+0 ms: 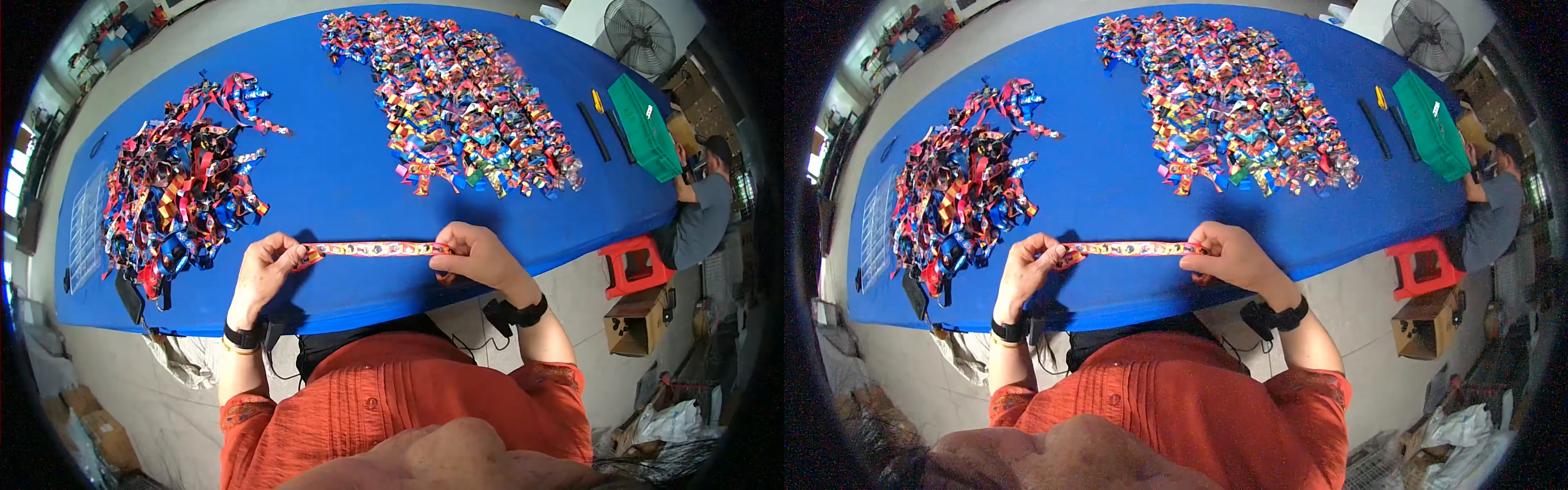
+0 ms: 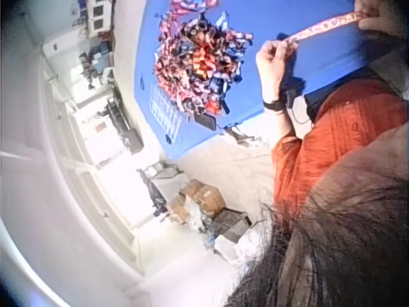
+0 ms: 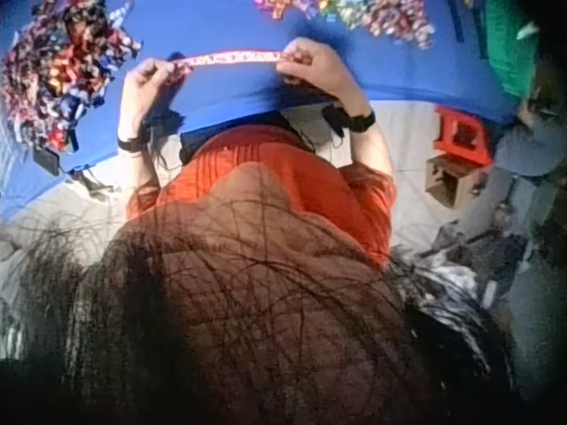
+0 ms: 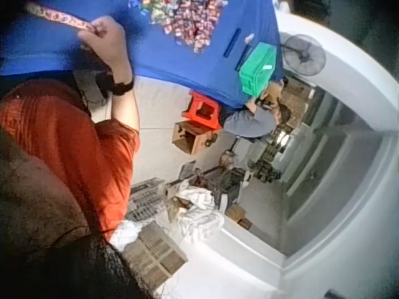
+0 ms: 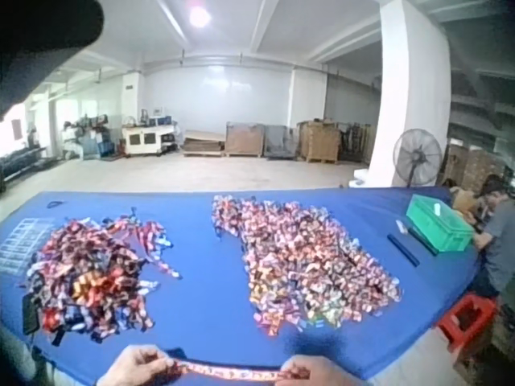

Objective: The person is sorting and inspecting a large quantity of colorful lanyards on a blue work table.

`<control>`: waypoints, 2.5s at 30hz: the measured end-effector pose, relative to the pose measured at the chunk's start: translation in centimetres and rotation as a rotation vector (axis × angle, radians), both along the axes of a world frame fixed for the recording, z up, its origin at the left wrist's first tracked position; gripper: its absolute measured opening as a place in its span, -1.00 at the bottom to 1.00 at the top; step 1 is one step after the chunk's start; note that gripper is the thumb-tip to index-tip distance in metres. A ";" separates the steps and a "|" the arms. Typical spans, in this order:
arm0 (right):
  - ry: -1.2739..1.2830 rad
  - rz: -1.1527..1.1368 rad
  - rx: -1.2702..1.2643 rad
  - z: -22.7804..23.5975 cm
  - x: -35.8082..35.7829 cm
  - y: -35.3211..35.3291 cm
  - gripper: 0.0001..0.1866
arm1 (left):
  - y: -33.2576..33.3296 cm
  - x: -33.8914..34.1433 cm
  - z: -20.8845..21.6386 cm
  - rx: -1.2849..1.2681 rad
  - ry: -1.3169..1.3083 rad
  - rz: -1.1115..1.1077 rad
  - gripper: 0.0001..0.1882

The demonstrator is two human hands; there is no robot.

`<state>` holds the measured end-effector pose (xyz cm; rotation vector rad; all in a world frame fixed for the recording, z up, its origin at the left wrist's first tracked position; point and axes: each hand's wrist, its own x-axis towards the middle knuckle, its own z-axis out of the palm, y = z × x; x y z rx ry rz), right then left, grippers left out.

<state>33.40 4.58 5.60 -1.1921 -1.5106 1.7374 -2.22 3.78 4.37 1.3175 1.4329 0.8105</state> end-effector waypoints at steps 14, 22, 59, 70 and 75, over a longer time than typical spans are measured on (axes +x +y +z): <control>-0.468 -0.195 0.327 -0.7 3.9 0.7 -0.84 | -0.9 -2.5 -0.8 -0.003 0.284 -0.084 -0.82; -0.615 -0.266 0.437 -1.4 4.1 0.3 -0.82 | -1.9 -5.0 -1.1 -0.025 0.434 0.013 -0.85; -0.733 -0.516 0.499 -5.2 6.9 -0.4 -0.83 | -4.6 -5.9 -6.2 0.292 0.578 0.575 -0.89; -0.840 -0.514 0.665 -1.7 2.9 -1.6 -0.86 | -6.0 1.6 -0.8 0.540 0.864 0.159 -0.66; -0.737 -0.119 0.898 -1.8 -2.3 -2.4 -0.76 | -6.3 4.2 -1.6 0.464 0.817 -0.202 -0.35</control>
